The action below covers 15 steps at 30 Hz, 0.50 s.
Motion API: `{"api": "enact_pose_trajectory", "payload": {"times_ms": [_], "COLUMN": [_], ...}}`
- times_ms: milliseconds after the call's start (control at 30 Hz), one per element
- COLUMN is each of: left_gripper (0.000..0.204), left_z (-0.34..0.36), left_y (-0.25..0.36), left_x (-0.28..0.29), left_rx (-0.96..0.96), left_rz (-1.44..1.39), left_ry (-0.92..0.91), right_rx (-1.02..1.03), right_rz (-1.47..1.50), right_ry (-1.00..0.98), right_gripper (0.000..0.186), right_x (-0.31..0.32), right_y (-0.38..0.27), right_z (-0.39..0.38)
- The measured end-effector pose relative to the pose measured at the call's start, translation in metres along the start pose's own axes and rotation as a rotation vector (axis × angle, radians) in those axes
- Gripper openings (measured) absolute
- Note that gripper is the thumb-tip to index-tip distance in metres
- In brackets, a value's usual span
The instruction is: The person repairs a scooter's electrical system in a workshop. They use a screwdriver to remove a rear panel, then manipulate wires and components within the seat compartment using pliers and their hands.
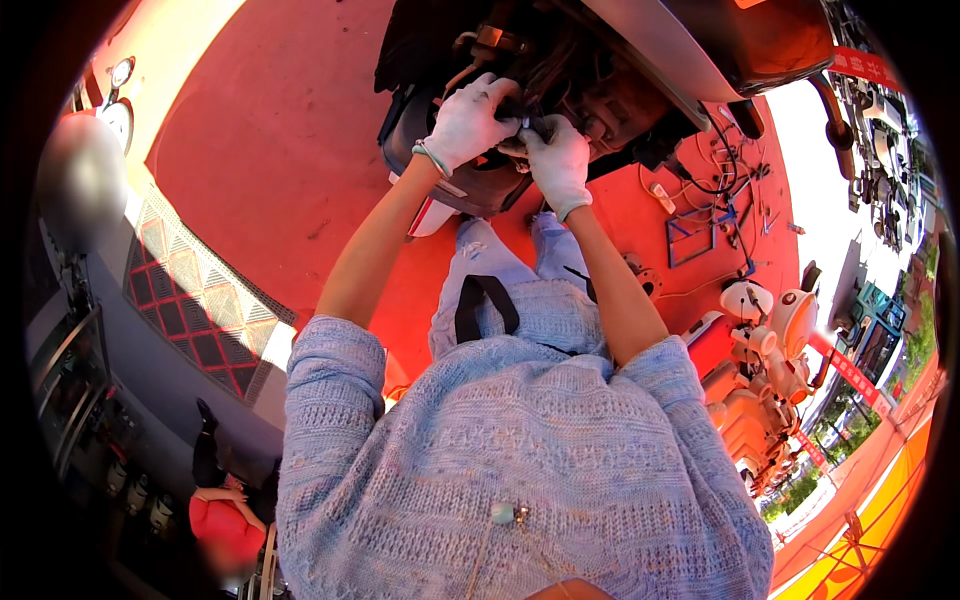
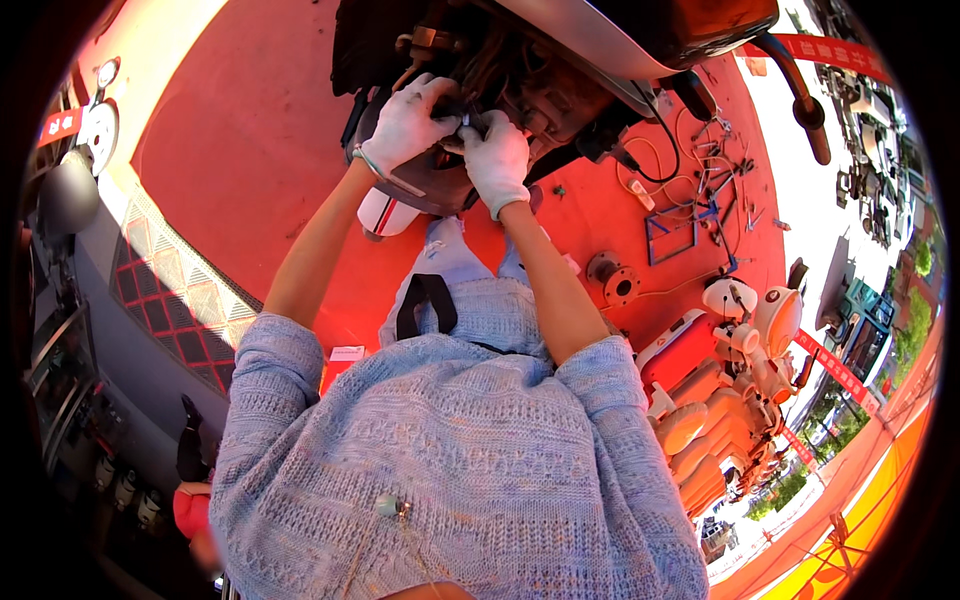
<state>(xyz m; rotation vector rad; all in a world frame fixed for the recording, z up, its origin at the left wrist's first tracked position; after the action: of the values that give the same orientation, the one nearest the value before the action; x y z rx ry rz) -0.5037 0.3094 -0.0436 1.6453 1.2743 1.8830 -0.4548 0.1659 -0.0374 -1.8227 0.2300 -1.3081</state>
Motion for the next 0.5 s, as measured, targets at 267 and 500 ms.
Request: {"api": "enact_pose_trajectory", "payload": {"times_ms": [267, 500], "left_gripper": [0.034, 0.032], "left_z": [0.015, 0.015], "left_y": [0.019, -0.001], "left_x": [0.005, 0.010], "left_rx": [0.090, 0.198], "left_rz": [-0.055, -0.323], "left_ry": [0.051, 0.050], "right_rx": [-0.111, -0.228], "right_rz": [0.295, 0.492], "right_ry": [0.004, 0.030], "right_gripper": [0.021, 0.012], "right_x": [-0.003, 0.013], "right_y": [0.004, -0.030], "right_z": [0.001, -0.004]}}
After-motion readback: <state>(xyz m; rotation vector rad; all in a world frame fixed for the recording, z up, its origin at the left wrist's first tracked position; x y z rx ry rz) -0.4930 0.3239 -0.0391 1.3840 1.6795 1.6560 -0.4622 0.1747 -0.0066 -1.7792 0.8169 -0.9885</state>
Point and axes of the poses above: each hand's wrist, its own z-axis towards the middle knuckle, its own x-axis out of the back of the hand, y = z × x, the point moved 4 cm from there along z, towards the middle knuckle, and after that the axes turned 12 degrees about x, right-handed, at the moved point
